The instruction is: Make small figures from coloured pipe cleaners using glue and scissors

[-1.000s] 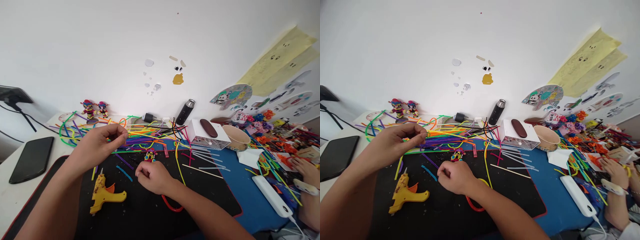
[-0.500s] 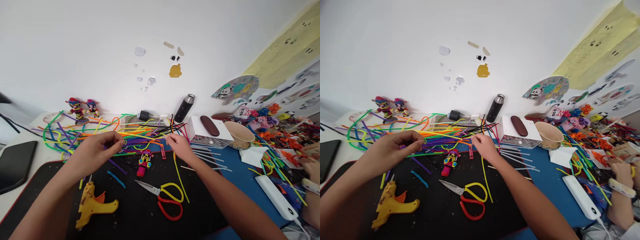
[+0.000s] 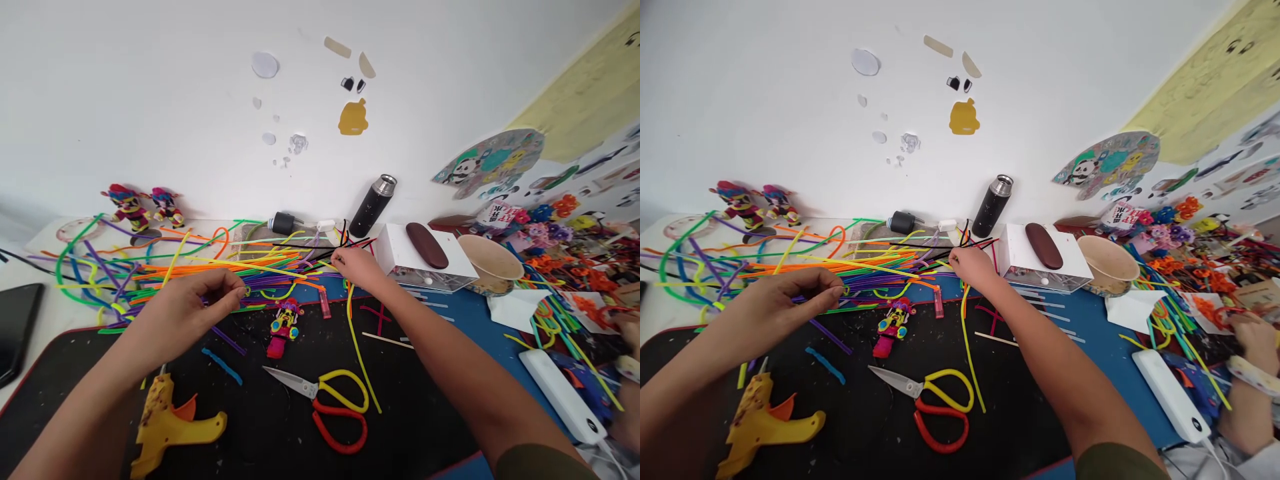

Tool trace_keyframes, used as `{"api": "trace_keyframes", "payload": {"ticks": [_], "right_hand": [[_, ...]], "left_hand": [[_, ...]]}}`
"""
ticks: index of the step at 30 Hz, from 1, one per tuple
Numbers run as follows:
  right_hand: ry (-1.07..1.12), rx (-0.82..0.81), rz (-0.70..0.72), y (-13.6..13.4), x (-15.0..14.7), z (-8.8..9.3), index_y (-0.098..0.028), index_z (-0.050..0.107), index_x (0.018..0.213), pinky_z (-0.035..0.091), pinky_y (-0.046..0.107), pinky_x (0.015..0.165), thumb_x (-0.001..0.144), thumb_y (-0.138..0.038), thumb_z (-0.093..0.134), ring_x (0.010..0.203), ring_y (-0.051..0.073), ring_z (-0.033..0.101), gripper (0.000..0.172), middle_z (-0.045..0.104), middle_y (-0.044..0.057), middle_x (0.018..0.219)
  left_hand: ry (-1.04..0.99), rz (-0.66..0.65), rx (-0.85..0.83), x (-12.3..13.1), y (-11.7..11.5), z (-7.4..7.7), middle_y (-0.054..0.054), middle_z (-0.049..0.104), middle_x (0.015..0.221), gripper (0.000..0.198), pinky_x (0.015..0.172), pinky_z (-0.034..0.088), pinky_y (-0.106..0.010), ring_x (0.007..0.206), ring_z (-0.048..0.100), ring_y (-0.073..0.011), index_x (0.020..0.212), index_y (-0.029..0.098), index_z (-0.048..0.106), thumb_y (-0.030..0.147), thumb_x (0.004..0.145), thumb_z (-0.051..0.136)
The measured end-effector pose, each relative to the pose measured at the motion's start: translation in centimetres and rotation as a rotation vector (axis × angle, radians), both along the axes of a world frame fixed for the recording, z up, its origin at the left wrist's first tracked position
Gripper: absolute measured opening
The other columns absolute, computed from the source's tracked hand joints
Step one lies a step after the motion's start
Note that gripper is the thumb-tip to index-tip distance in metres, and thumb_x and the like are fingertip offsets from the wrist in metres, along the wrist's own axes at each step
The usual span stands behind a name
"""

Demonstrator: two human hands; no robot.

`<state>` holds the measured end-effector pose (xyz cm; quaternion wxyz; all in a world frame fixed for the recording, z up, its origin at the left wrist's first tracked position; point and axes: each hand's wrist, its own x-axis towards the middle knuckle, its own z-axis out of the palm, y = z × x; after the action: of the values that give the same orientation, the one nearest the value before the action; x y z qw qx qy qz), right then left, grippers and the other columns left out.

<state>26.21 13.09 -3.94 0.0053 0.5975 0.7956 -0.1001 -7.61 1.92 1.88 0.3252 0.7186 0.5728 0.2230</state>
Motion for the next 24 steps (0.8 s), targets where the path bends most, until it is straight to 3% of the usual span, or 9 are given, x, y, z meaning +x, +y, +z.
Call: {"api": "trace_keyframes", "payload": {"ticks": [6,24], "right_hand": [[-0.099,-0.003,0.032,1.4,-0.6,-0.8,-0.023,0.079,0.119,0.045,0.029,0.082,0.104,-0.028,0.052,0.103,0.025,0.073,0.031,0.081,0.01,0.115],[-0.231,-0.038,0.06,2.3,-1.7,-0.7,-0.018,0.076,0.112,0.048,0.033,0.085,0.1,-0.025,0.057,0.101,0.029,0.073,0.023,0.08,0.016,0.11]], "left_hand": [[0.009,-0.006,-0.02,0.1,0.0,-0.3,0.001,0.065,0.076,0.039,0.065,0.041,-0.028,0.073,0.056,-0.0199,0.085,0.023,0.068,0.058,0.097,0.054],[-0.018,-0.02,-0.036,0.6,0.2,-1.1,0.0,0.069,0.077,0.032,0.063,0.043,-0.026,0.072,0.059,-0.0196,0.087,0.023,0.071,0.052,0.095,0.058]]}}
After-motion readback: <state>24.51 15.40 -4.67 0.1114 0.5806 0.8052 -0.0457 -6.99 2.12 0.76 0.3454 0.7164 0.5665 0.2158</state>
